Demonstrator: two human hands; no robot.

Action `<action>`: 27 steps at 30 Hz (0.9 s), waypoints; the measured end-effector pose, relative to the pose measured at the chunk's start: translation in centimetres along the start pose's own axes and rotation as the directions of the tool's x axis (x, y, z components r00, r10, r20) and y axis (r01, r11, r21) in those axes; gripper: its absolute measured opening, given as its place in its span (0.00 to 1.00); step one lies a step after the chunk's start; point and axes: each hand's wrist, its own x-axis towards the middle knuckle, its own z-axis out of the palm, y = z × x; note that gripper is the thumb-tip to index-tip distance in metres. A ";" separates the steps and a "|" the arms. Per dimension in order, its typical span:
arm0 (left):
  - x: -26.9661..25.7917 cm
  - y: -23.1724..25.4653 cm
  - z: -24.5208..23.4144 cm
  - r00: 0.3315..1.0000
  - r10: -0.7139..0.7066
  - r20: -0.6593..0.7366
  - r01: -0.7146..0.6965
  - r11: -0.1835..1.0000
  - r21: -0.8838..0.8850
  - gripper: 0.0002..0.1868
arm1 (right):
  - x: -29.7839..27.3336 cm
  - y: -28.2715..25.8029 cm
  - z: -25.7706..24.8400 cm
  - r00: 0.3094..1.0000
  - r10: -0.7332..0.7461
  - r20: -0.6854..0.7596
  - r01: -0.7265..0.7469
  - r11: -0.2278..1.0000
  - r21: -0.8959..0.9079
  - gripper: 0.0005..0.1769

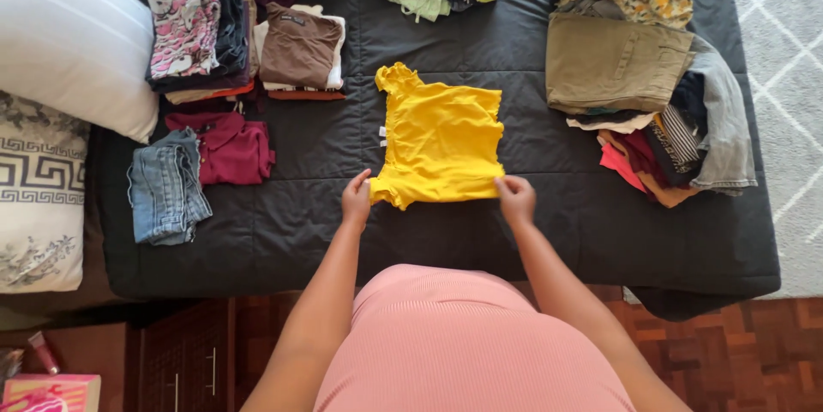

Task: Folding various items of clothing on a bed and organizing them into neat piles.

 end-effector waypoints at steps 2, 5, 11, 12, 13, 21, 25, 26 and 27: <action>-1.3 2.2 -0.5 0.995 -0.102 0.009 0.103 0.993 -0.052 0.18 | -0.4 -5.0 -1.3 0.998 0.065 0.020 -0.067 0.985 0.158 0.17; -2.2 0.2 -1.9 0.978 -0.208 -0.036 0.210 0.974 0.085 0.16 | -1.5 -7.2 -2.6 0.969 0.239 0.055 -0.245 0.946 0.213 0.16; -5.0 -1.1 -2.4 0.989 -0.142 -0.038 0.143 0.867 0.478 0.16 | -4.2 -9.6 -2.7 0.938 0.343 -0.055 -0.338 0.862 -0.379 0.16; -5.2 -1.5 -2.4 0.996 -0.069 0.059 0.034 0.887 0.461 0.20 | -4.4 -9.4 -2.7 0.948 0.309 -0.077 -0.309 0.833 -0.458 0.17; -5.5 -1.3 -2.4 0.996 -0.070 0.059 0.035 0.888 0.459 0.20 | -4.6 -9.2 -2.8 0.948 0.309 -0.076 -0.308 0.833 -0.460 0.17; -5.5 -4.4 -2.7 0.952 -0.272 0.139 0.215 0.920 0.328 0.24 | -3.0 -5.2 -2.6 0.972 0.111 0.206 -0.162 0.954 0.253 0.15; -5.6 -1.3 -1.2 0.951 -0.295 0.093 0.307 0.937 -0.169 0.22 | -3.1 -2.2 -2.5 0.913 0.267 0.308 -0.343 0.912 0.226 0.15; -5.8 -0.2 -0.8 0.927 -0.359 0.109 0.375 0.893 -0.249 0.19 | -3.0 0.3 -2.2 0.880 0.315 0.355 -0.391 0.906 0.164 0.16; -6.1 0.8 -0.4 0.898 -0.420 0.130 0.438 0.837 -0.326 0.16 | -3.0 2.7 -2.0 0.842 0.363 0.398 -0.434 0.896 0.100 0.16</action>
